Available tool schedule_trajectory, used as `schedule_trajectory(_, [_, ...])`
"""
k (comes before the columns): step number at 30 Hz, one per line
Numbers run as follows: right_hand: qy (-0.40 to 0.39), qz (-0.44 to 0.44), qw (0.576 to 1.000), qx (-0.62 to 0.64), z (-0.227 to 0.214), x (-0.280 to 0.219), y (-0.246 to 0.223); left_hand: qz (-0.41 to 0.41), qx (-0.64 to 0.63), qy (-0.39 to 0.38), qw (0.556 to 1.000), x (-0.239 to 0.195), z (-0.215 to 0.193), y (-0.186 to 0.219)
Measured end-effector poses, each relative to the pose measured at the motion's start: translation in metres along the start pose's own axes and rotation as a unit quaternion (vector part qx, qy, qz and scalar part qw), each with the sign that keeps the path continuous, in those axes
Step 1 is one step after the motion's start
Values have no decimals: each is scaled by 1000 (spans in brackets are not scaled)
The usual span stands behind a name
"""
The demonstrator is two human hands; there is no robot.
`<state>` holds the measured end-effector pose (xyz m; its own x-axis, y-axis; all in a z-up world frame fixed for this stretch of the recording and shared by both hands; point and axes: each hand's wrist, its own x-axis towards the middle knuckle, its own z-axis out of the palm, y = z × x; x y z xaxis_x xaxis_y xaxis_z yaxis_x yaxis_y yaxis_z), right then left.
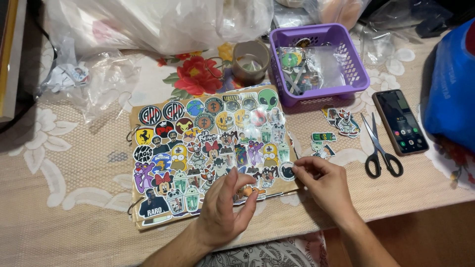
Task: The person applies various stickers to a cardboard sheet, using scissors to cut tape and stickers. They peel stickers from a purple basket and place them on the sheet, occasionally using tape to secure them.
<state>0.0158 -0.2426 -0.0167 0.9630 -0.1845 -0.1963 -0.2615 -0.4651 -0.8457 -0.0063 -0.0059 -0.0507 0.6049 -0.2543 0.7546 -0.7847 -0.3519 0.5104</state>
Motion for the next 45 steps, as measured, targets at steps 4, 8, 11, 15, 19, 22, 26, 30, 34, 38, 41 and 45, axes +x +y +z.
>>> schedule_trajectory(4, [4, -18, 999, -37, 1, -1, -3, 6, 2, 2, 1000, 2, -2, 1])
schedule_trajectory(8, [52, -148, 968, -197, 8, -4, 10, 8, 2, 4, 1000, 3, -2, 1])
schedule_trajectory(11, [97, -304, 895, -311, 15, -5, 27, 6, 3, 1, 1000, 2, -1, 1])
schedule_trajectory(15, [82, -411, 818, -395, 15, -5, 40, 2, -4, -5, 1000, 2, -3, 1])
schedule_trajectory(19, [26, -409, 826, -388, 10, 0, 48, -9, -10, 4, 1000, 0, 0, -3])
schedule_trajectory(22, [-24, -380, 824, -420, 3, 6, 47, -22, -5, 3, 1000, 6, -7, -1])
schedule_trajectory(26, [-90, -352, 861, -356, -12, 9, 42, -37, 35, -2, 999, -1, -23, 10])
schedule_trajectory(30, [-21, -409, 886, -218, -22, 8, 75, -36, 85, -31, 995, -22, -45, 15])
schedule_trajectory(34, [60, -525, 815, -240, -14, -16, 51, -49, 110, -99, 988, -49, -51, 12])
schedule_trajectory(38, [79, -554, 763, -322, -9, -22, 55, -19, 107, -153, 982, -45, -39, 13])
schedule_trajectory(41, [63, -577, 746, -325, -13, -20, 56, -7, 117, -173, 978, -36, -18, 12])
schedule_trajectory(45, [23, -586, 745, -319, -22, -18, 49, 40, 153, -197, 967, -14, 2, 15])
